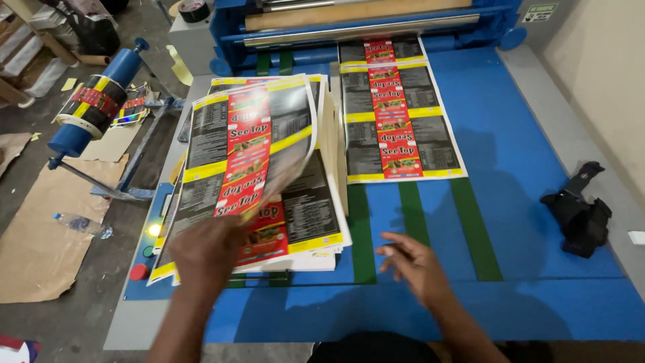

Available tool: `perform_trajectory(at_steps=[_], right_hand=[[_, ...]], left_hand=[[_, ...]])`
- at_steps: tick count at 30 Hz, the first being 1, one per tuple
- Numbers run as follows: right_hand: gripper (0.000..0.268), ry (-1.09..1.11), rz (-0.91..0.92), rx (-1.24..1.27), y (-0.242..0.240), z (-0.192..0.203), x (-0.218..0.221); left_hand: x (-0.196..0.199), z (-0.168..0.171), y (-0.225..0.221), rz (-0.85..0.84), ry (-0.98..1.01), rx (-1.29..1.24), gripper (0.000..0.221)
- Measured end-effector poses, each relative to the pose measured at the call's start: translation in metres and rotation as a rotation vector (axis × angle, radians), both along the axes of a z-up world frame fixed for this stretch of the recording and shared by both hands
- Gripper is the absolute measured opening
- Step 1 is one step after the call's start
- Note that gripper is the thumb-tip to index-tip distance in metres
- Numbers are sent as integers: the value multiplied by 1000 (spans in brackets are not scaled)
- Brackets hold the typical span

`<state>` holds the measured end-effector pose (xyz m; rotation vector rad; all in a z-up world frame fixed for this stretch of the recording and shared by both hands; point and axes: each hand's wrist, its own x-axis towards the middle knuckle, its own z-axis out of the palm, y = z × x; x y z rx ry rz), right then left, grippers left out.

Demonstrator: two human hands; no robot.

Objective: Operating a laminating or coating machine by feeding printed sheets into the rollers and stirring the coating fluid.

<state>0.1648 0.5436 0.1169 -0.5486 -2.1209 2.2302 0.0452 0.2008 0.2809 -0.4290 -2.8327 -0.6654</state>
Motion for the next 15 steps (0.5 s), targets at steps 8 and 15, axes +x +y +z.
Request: perform_trajectory(at_steps=[8,15], right_hand=[[40,39,67,-423,-46,38,-3],[23,-17,-408,-268,59,-54,52]], left_hand=[[46,-64,101,-641,522,-318,47],[26,-69,58,-613,360,-130,49]])
